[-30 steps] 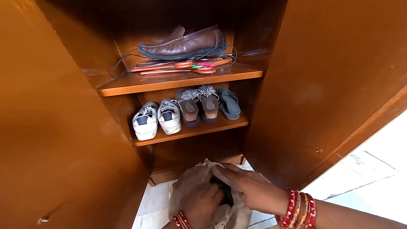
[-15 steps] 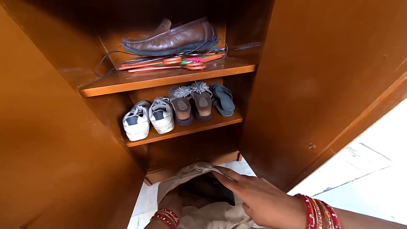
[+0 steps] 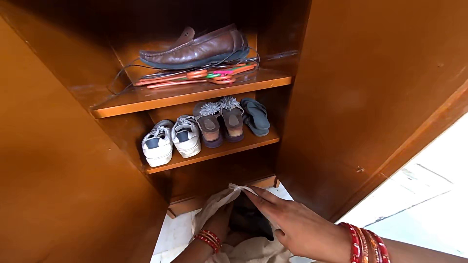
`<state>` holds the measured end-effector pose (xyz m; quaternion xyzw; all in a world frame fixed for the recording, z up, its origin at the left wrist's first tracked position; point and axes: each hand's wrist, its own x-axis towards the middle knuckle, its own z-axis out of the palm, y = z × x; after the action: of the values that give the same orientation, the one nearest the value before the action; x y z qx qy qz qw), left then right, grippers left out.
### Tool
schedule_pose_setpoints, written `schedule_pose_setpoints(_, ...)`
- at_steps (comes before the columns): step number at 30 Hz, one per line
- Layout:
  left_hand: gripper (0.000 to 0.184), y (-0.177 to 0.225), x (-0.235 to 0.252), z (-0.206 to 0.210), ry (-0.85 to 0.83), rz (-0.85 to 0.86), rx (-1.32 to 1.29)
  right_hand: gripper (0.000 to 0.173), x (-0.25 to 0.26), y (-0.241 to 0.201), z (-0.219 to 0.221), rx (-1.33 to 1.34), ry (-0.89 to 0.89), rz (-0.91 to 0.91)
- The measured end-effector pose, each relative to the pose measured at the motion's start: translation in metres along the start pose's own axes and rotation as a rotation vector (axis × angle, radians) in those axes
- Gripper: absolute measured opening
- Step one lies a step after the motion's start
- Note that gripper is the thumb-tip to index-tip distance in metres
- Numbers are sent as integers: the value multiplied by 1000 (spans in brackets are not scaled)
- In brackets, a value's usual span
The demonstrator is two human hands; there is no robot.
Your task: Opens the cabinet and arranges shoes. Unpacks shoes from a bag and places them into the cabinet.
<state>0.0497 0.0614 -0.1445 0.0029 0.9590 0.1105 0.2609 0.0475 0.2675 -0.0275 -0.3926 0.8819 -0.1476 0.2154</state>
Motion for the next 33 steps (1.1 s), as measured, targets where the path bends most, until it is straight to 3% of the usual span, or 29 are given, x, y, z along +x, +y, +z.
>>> schedule_pose_setpoints(2, 81, -7, 15, 6, -5, 61, 54, 104, 0, 1, -2, -5, -6, 11)
schedule_pose_setpoints(7, 58, 29, 0, -23, -73, -93, -64, 104, -2, 6, 2, -38, 21, -45)
schedule_pose_setpoints(11, 51, -6, 46, 12, -35, -79, -159, 100, -5, 11, 7, -69, 39, -85)
schedule_pose_setpoints(14, 51, 0, 54, 19, -62, -159, -113, 94, -6, 13, 7, -43, 46, -99)
schedule_pose_setpoints(16, 49, -5, 54, 28, -18, -121, -78, 92, -5, 14, 7, -22, 49, -98)
schedule_pose_setpoints(21, 53, 59, -21, -45, -125, -66, -28, 100, 2, 22, 2, 32, 89, -59)
schedule_pose_setpoints(26, 50, 64, -52, -49, -42, -125, 192, 110, 13, 31, -6, -13, 21, 68)
schedule_pose_setpoints(29, 50, 50, -78, -44, 121, -133, 286, 108, 15, 37, -7, -63, -1, 89)
schedule_pose_setpoints(33, 42, 9, -98, -26, 674, 60, 398, 114, 20, 39, -6, -151, -2, 124)
